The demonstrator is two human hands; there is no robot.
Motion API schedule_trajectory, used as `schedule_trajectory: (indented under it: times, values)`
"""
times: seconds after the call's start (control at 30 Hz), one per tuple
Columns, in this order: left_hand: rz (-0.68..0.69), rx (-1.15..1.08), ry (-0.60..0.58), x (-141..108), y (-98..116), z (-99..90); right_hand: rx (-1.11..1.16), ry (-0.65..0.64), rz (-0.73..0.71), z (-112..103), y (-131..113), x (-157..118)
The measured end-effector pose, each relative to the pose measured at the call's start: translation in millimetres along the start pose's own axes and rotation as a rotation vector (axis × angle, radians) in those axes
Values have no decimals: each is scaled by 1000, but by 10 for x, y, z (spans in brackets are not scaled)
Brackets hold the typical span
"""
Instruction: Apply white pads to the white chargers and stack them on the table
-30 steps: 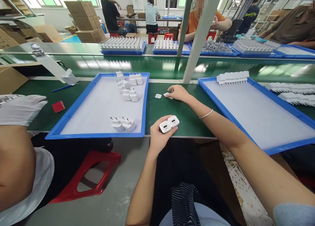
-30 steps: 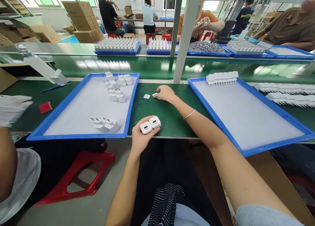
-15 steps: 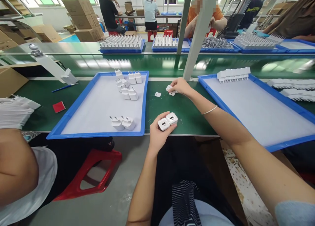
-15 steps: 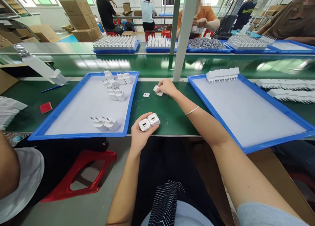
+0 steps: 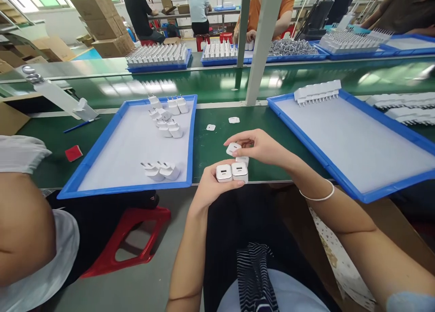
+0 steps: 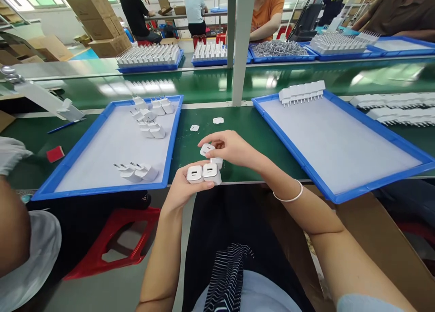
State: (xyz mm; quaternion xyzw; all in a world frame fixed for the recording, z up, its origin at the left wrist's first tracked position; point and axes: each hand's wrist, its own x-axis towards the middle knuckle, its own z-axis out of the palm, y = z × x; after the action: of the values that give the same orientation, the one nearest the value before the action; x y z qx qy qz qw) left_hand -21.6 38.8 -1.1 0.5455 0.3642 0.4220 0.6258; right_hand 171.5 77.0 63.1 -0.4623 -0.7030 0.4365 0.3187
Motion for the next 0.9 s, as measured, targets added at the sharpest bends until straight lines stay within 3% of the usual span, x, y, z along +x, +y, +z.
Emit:
schedule_trajectory:
  times: [0.17, 0.27, 0.4, 0.53, 0.63, 0.77, 0.83, 0.9]
  values:
    - [53, 47, 103, -65, -18, 147, -310, 138, -143, -41, -30, -186]
    - [157, 66, 177, -119, -37, 231, -312, 226, -133, -115, 1, -356]
    - [286, 154, 267, -161, -56, 315, -176, 336, -64, -165, 82, -599]
    - [456, 340, 353, -148, -98, 379, 143, 398, -24, -62, 220, -778]
    - [563, 441, 389, -129, -135, 423, 362, 414, 18, 76, 361, -832]
    - [607, 519, 378, -127, -151, 477, 464, 449, 51, 172, 496, -812]
    - [618, 544, 378, -134, -144, 500, 364, 496, -5, 154, 522, -790]
    - [639, 566, 386, -140, -132, 519, 100, 594, -88, 105, 530, -778]
